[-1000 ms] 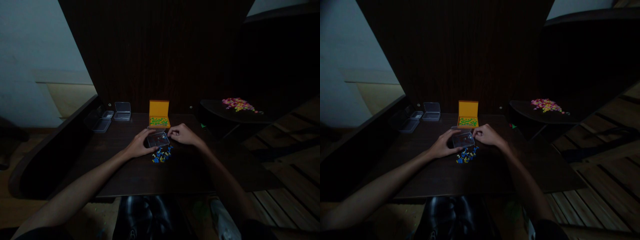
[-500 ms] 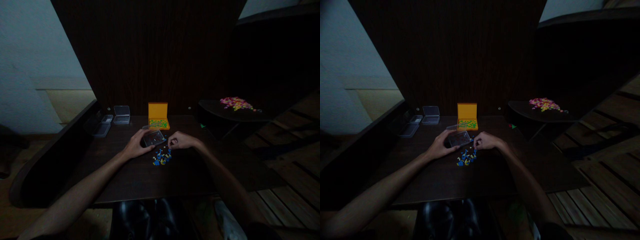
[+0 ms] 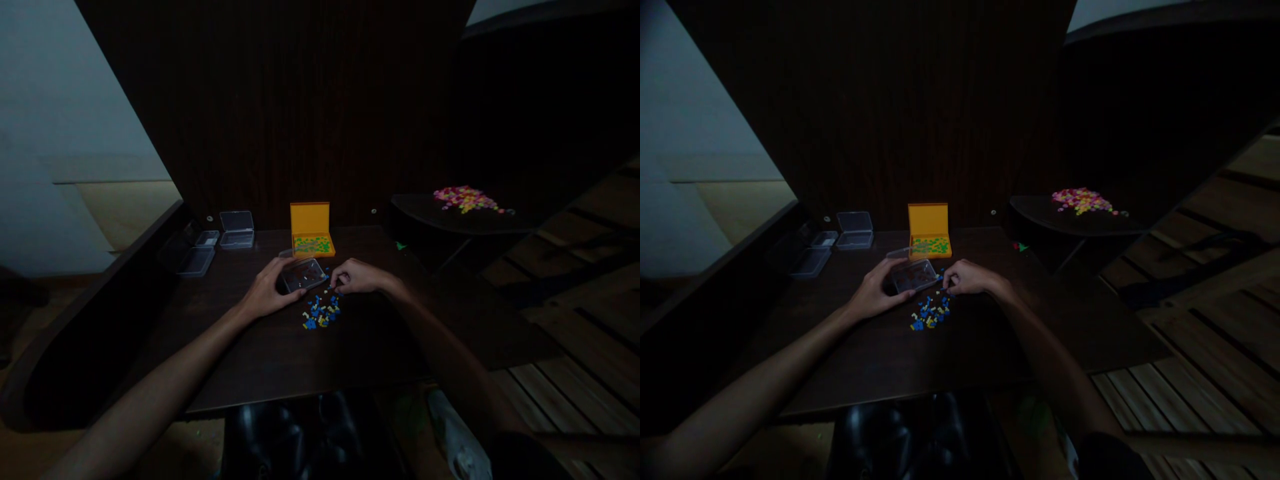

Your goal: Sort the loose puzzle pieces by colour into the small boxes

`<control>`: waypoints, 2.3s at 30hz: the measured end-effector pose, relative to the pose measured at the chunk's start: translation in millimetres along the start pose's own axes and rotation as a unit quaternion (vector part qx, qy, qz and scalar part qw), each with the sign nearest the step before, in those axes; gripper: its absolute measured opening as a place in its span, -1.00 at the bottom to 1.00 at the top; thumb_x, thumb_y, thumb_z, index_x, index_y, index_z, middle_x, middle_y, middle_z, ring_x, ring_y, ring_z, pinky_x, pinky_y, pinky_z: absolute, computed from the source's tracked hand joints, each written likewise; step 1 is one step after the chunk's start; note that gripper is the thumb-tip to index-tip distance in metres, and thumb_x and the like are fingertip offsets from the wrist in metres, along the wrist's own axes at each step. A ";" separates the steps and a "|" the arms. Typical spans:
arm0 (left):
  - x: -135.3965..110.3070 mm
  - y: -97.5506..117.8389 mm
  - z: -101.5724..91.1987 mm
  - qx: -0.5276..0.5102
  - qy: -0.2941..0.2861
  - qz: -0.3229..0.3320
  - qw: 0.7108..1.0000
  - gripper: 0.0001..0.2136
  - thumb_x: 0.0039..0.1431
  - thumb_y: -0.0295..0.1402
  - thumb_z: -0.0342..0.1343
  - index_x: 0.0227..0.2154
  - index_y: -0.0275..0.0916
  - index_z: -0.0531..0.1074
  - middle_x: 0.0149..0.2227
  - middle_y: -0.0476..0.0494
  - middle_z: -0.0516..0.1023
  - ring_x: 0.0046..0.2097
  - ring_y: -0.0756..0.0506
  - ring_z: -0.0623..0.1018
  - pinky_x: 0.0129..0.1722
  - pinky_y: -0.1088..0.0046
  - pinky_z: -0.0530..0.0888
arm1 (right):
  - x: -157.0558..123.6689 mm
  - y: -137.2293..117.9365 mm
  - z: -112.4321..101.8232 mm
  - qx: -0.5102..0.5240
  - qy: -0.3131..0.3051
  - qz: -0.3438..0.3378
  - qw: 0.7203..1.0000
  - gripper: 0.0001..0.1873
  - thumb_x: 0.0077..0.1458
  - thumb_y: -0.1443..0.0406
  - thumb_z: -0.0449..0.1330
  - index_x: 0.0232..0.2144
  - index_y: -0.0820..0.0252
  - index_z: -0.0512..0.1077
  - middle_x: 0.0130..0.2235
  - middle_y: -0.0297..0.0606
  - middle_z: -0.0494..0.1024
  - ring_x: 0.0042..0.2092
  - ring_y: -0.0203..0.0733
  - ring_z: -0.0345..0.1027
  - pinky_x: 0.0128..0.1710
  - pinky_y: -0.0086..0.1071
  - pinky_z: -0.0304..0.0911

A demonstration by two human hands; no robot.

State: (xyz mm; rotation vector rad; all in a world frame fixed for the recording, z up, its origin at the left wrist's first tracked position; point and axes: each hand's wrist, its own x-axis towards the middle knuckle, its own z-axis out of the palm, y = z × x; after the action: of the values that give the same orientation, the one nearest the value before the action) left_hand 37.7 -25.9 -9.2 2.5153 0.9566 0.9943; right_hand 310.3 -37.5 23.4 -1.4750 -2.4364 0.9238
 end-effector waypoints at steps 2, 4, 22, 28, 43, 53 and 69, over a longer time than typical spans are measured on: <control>0.0 -0.5 0.2 0.001 0.000 0.003 1.000 -0.40 0.07 -0.11 0.27 0.13 -0.19 0.26 0.09 -0.21 0.45 0.09 -0.23 0.48 0.11 0.14 0.44 | -0.3 -1.0 0.2 -0.005 -0.001 -0.004 1.000 -0.77 -0.07 0.32 0.26 -0.31 0.32 0.59 -0.64 -0.50 0.28 -0.58 -0.41 0.07 -0.51 -0.50 -0.04; 0.1 -0.6 0.2 0.002 0.000 0.004 1.000 -0.41 0.07 -0.12 0.27 0.13 -0.20 0.26 0.09 -0.21 0.45 0.09 -0.23 0.49 0.11 0.14 0.43 | -0.6 -1.7 0.7 -0.011 0.003 -0.009 1.000 -0.78 -0.07 0.34 0.26 -0.31 0.31 0.58 -0.63 -0.50 0.29 -0.58 -0.41 0.07 -0.52 -0.50 -0.03; 0.9 1.9 -1.9 0.005 -0.007 -0.004 1.000 -0.41 0.07 -0.11 0.26 0.13 -0.18 0.26 0.07 -0.21 0.46 0.08 -0.23 0.50 0.09 0.14 0.46 | 0.5 -0.1 3.8 -0.120 0.065 -0.040 0.990 -0.79 0.07 0.35 0.18 -0.32 0.25 0.63 -0.55 -0.33 0.51 -0.55 -0.37 0.20 -0.43 -0.48 0.03; 1.2 1.9 -2.0 0.001 -0.013 0.002 1.000 -0.41 0.07 -0.12 0.26 0.13 -0.18 0.26 0.07 -0.21 0.46 0.07 -0.22 0.50 0.08 0.16 0.46 | 1.2 -3.7 3.9 -0.146 0.069 -0.034 0.986 -0.76 0.11 0.33 0.16 -0.25 0.24 0.62 -0.51 -0.30 0.52 -0.52 -0.35 0.21 -0.42 -0.47 0.01; 1.5 1.7 -2.6 0.003 -0.005 0.002 1.000 -0.42 0.08 -0.11 0.25 0.12 -0.19 0.27 0.08 -0.21 0.46 0.09 -0.23 0.49 0.15 0.13 0.41 | -2.3 -7.3 5.0 -0.081 0.055 -0.072 0.993 -0.76 -0.01 0.35 0.20 -0.31 0.23 0.64 -0.61 -0.42 0.38 -0.59 -0.41 0.08 -0.47 -0.49 -0.01; 0.7 -3.6 -4.7 0.010 -0.002 -0.011 1.000 -0.41 0.07 -0.10 0.26 0.12 -0.19 0.27 0.07 -0.21 0.46 0.07 -0.23 0.50 0.09 0.16 0.45 | -4.7 -6.8 1.8 -0.062 0.056 -0.066 0.994 -0.78 -0.03 0.32 0.22 -0.33 0.26 0.63 -0.63 -0.43 0.35 -0.59 -0.41 0.06 -0.49 -0.48 -0.05; 0.4 -2.0 -4.1 -0.004 -0.010 -0.011 1.000 -0.42 0.08 -0.10 0.25 0.12 -0.17 0.27 0.08 -0.20 0.45 0.10 -0.23 0.48 0.11 0.14 0.44 | -3.4 -6.4 3.2 -0.078 0.005 -0.074 0.994 -0.78 -0.01 0.31 0.25 -0.30 0.25 0.64 -0.61 -0.44 0.35 -0.58 -0.42 0.08 -0.48 -0.50 0.01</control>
State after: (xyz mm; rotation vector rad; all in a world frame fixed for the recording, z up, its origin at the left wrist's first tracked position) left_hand 34.1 -24.1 -7.0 2.4994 0.9699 0.9625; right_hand 305.9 -43.9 25.0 -1.3175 -2.6201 0.7099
